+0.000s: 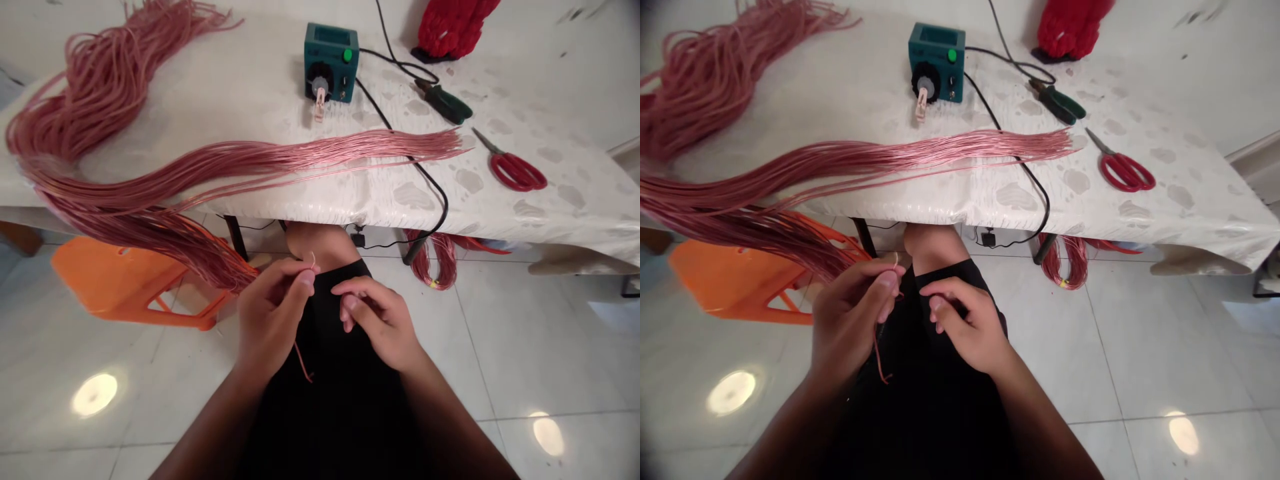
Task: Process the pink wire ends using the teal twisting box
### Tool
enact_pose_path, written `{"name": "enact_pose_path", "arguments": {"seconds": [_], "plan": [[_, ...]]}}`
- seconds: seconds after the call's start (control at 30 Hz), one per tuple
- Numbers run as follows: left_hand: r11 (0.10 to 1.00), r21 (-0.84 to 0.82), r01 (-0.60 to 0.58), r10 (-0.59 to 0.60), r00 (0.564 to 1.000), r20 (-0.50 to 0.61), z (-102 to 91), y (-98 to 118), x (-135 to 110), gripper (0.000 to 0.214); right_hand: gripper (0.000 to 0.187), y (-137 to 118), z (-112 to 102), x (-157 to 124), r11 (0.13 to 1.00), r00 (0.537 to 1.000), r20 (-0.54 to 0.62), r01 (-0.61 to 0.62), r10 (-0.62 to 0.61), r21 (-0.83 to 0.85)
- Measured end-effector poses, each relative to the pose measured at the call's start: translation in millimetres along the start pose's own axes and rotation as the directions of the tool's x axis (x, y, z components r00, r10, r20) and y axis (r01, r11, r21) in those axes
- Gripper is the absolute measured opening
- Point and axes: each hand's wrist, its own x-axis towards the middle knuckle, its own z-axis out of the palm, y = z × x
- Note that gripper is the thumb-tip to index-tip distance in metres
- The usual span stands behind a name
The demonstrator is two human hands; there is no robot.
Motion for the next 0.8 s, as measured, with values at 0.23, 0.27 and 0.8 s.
{"name": "enact_pose_path", "arguments": {"seconds": [0.23,0.27,0.8], "plan": [[0.947,-0.320,0.019,-0.060,0.991,-0.119,4.0,-3,9,0.009,0.035,11,26,-12,0.966,0.971,0.083,0.234,-0.226,-0.113],[0.943,-0.332,0.013,-0.060,0.990,-0.131,5.2,-2,10,0.009,0.036,11,29,-12,0.962,0.967,0.076,0.251,-0.243,-0.112],[0.941,0.212,-0.265,0.234,0.958,0.163,-6.8,3,-5,0.013,0.031,-10,-4,-9,0.986,0.979,-0.118,0.162,-0.166,-0.045]]}}
